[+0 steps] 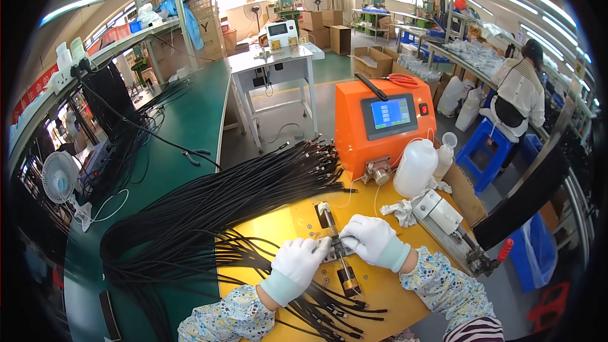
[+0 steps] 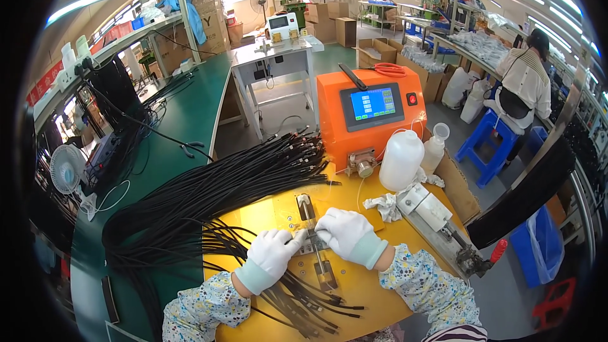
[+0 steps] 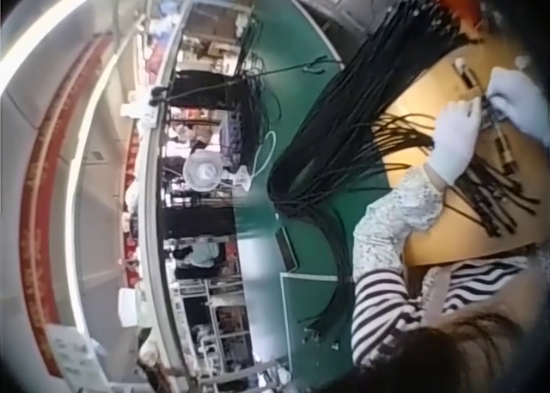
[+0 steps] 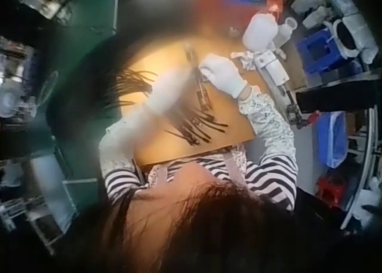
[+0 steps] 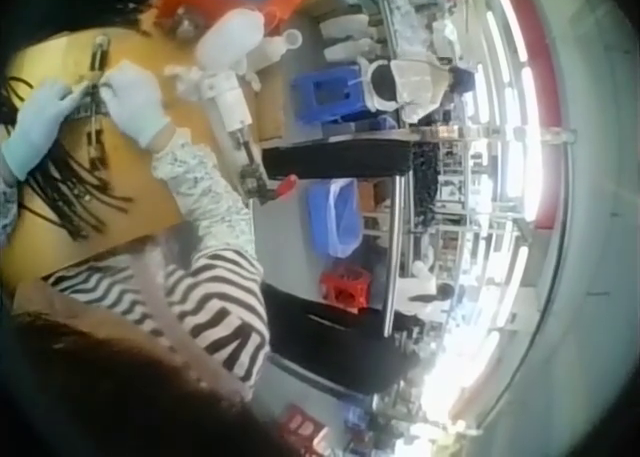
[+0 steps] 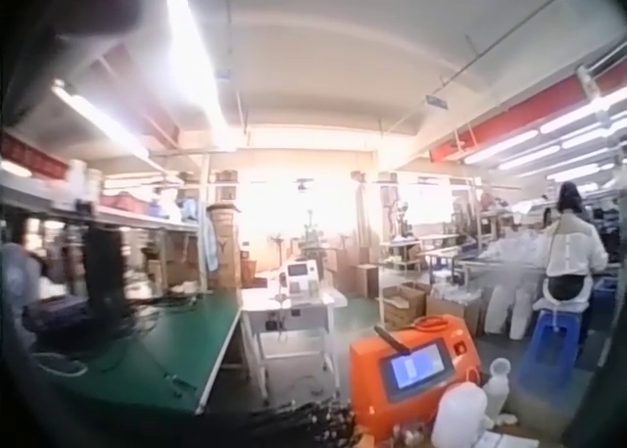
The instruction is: Processing and assembling bundles of long black cables or synthetic hair using a bench-top machine in a factory environment.
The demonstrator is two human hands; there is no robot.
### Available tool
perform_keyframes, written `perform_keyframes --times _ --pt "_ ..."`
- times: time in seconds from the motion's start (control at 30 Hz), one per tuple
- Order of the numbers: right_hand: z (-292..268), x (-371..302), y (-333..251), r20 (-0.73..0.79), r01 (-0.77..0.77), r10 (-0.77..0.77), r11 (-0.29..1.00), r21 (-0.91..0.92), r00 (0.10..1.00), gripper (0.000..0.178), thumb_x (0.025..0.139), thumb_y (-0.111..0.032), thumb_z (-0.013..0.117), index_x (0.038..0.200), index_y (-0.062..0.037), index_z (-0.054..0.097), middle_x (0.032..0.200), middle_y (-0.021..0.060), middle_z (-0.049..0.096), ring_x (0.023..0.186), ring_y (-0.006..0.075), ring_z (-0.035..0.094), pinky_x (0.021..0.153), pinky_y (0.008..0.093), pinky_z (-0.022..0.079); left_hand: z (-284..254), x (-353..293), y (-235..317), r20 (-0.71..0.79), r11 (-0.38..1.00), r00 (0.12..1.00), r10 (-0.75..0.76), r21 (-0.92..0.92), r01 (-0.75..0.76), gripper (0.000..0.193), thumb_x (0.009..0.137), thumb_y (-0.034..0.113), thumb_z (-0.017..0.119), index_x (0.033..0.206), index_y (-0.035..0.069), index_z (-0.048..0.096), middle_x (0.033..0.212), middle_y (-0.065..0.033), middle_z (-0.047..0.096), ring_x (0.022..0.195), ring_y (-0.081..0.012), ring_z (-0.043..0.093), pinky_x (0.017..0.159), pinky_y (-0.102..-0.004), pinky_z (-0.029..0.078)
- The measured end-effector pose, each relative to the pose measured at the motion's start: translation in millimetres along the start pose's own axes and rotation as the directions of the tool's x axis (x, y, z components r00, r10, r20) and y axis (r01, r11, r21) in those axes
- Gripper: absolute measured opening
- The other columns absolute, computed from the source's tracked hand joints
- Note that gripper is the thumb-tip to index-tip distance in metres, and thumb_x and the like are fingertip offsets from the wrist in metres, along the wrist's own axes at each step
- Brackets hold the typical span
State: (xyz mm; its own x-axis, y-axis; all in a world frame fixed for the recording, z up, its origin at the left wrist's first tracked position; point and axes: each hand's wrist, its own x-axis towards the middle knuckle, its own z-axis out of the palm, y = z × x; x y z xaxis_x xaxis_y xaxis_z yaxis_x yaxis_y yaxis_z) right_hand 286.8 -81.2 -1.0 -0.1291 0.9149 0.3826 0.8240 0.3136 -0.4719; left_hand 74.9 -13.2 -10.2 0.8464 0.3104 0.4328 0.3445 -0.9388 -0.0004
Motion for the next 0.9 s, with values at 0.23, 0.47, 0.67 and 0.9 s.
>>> perform_keyframes --times 0.23,0.47,0.67,0.9 --pt "-15 66 19 -0.028 0.097 -0.119 0.906 -0.412 0.993 0.007 0.082 -0.018 0.062 0.085 -0.0129 0.065 0.080 0.0065 0.060 0.077 0.0254 0.063 0.068 0.0377 0.050 -3 4 2 0.094 0.986 0.993 0.066 0.147 -0.080 0.044 0.079 0.010 0.055 0.122 0.005 0.058 0.081 -0.0018 0.052 0.072 -0.0181 0.053 0.064 -0.0310 0.043" --pt "38 144 33 0.206 0.136 0.012 0.710 -0.691 0.979 0.006 0.080 -0.016 0.062 0.083 -0.0121 0.065 0.082 0.0059 0.062 0.084 0.0241 0.063 0.071 0.0364 0.049 0 5 7 0.062 0.979 0.995 0.079 0.183 -0.089 0.043 0.078 0.010 0.055 0.121 0.004 0.059 0.079 -0.0022 0.050 0.071 -0.0179 0.052 0.064 -0.0309 0.042" --pt "37 160 46 0.328 0.293 -0.055 0.608 -0.738 0.943 0.006 0.081 -0.014 0.060 0.077 -0.0116 0.063 0.080 0.0045 0.061 0.085 0.0216 0.062 0.070 0.0351 0.048 -2 6 5 0.057 0.981 0.995 0.081 0.170 -0.090 0.042 0.079 0.011 0.056 0.120 0.003 0.059 0.079 -0.0023 0.051 0.071 -0.0182 0.053 0.064 -0.0311 0.043" --pt "-7 142 13 -0.010 0.231 -0.316 0.714 -0.661 0.949 0.001 0.079 -0.013 0.061 0.080 -0.0125 0.061 0.077 0.0039 0.059 0.075 0.0209 0.061 0.063 0.0336 0.047 -2 -1 -4 0.049 0.992 0.997 0.063 0.107 -0.068 0.041 0.081 0.013 0.057 0.121 0.006 0.059 0.082 -0.0026 0.054 0.073 -0.0190 0.055 0.067 -0.0317 0.044"
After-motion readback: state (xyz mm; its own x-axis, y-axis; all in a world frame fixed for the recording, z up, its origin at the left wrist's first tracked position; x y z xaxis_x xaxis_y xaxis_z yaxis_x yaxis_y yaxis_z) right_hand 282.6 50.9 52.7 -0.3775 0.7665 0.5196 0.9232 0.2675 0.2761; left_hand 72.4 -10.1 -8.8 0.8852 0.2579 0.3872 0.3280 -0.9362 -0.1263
